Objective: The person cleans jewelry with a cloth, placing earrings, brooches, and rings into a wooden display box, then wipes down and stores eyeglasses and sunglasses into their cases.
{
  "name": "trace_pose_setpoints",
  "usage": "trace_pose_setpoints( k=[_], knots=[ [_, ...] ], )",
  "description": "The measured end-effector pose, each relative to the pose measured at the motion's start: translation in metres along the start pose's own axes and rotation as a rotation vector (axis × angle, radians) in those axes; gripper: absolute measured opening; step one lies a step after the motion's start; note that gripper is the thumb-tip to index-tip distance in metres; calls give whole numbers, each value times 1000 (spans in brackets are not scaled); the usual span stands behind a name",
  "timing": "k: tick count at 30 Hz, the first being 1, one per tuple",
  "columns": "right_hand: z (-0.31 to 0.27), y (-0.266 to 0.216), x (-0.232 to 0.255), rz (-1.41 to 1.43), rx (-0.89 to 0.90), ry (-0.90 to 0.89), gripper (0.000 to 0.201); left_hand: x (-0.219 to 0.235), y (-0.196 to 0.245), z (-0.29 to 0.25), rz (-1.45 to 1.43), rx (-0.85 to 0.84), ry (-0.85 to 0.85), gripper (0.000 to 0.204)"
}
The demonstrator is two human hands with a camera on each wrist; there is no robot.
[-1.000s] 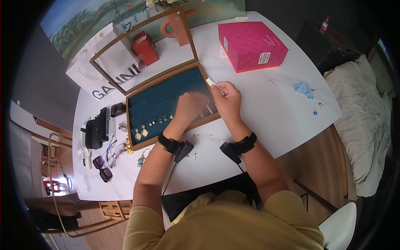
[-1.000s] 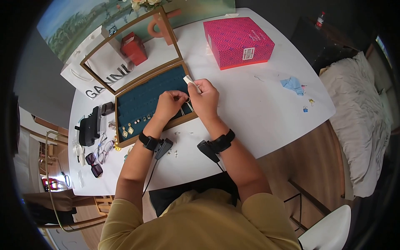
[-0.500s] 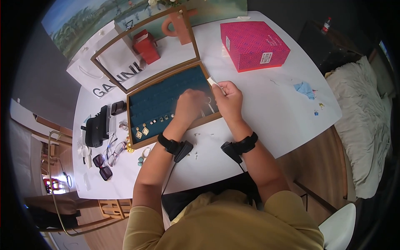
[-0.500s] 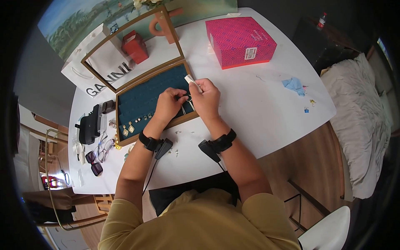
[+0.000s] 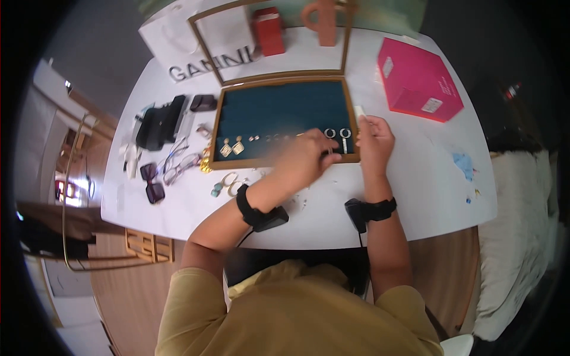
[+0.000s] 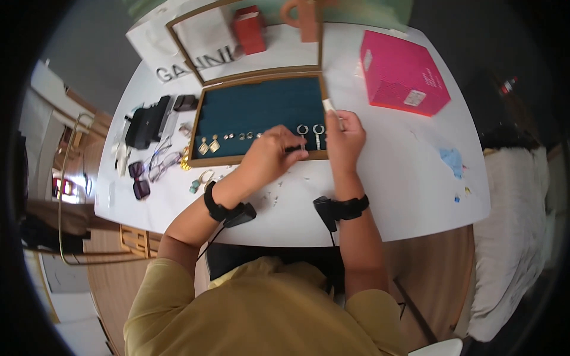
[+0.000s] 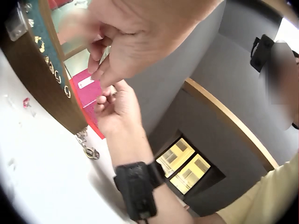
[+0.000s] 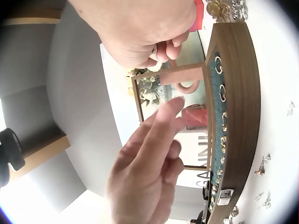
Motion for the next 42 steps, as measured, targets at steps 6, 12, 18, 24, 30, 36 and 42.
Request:
trace_pose_setpoints(
  k=[6, 12, 18, 24, 30, 36, 42],
  knots=[
    [1, 5, -3, -99, 20, -2, 21, 44, 13, -79, -160, 147, -199, 18],
    [-7, 14, -11, -137, -1, -77, 17, 97, -36, -147, 156, 295, 169, 15],
    [-11, 24, -13, -93, 52, -155, 14, 130, -67, -173, 409, 446, 302, 17],
    [-18, 15, -11, -71, 9, -121, 15, 130, -78, -153, 473, 267, 246, 18],
    [-74, -5, 15, -142, -53, -199, 13, 124, -98, -150, 567, 214, 140, 16],
    [-127, 3, 37, -143, -172, -259, 10, 123, -106, -151, 521, 200, 99, 13],
    [-139, 15, 34, -130, -153, -289, 8, 129, -95, -141, 394, 166, 172, 19]
  ],
)
Point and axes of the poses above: each hand's wrist, its own z-axis towards the middle knuckle, its own x-axis out of the back of the hand, y = z × x, the point moved 2 cm from there along z, towards the middle knuckle, and after that the axes turned 8 degrees about y, right-handed, at the moved point
